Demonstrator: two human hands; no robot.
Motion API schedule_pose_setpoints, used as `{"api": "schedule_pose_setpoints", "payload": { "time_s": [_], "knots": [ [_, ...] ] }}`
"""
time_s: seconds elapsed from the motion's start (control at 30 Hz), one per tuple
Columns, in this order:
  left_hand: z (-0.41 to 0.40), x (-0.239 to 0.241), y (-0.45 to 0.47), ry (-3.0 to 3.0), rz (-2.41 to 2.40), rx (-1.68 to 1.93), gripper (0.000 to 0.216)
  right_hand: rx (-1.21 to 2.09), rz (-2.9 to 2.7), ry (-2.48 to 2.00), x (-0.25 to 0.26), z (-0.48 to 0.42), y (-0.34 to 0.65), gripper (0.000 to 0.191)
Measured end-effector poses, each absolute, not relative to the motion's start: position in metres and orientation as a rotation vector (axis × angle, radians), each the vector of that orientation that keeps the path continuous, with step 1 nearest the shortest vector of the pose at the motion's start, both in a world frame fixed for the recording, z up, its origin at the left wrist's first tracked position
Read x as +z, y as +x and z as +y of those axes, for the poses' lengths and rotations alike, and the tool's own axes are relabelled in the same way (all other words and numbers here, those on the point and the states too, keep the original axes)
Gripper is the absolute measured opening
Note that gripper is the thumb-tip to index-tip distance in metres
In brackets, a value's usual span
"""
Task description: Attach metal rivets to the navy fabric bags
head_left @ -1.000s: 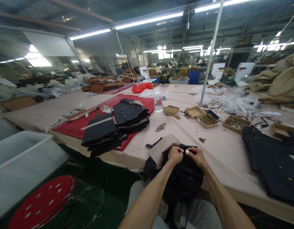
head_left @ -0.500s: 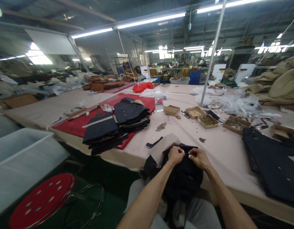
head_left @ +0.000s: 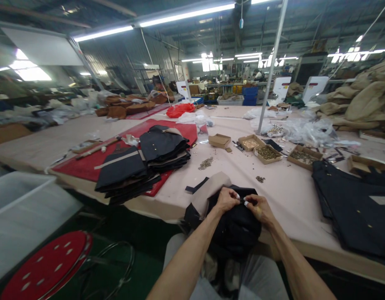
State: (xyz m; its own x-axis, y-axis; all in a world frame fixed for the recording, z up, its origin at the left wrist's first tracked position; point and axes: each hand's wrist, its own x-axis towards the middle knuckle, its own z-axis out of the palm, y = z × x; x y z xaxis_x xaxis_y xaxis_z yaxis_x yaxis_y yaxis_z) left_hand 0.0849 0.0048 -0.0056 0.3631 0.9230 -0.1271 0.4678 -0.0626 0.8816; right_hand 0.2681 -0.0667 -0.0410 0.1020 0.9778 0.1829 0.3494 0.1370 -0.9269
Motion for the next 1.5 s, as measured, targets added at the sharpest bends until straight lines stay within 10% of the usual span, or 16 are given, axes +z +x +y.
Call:
{"api": "schedule_pose_setpoints", "payload": {
  "time_s": [1.5],
  "knots": [
    [0.01,-0.013,0.097,1.776,1.467,0.56,0.017,0.98,-1.202,-1.342,-0.053,-0.061,0.273,0.032]
  ]
}}
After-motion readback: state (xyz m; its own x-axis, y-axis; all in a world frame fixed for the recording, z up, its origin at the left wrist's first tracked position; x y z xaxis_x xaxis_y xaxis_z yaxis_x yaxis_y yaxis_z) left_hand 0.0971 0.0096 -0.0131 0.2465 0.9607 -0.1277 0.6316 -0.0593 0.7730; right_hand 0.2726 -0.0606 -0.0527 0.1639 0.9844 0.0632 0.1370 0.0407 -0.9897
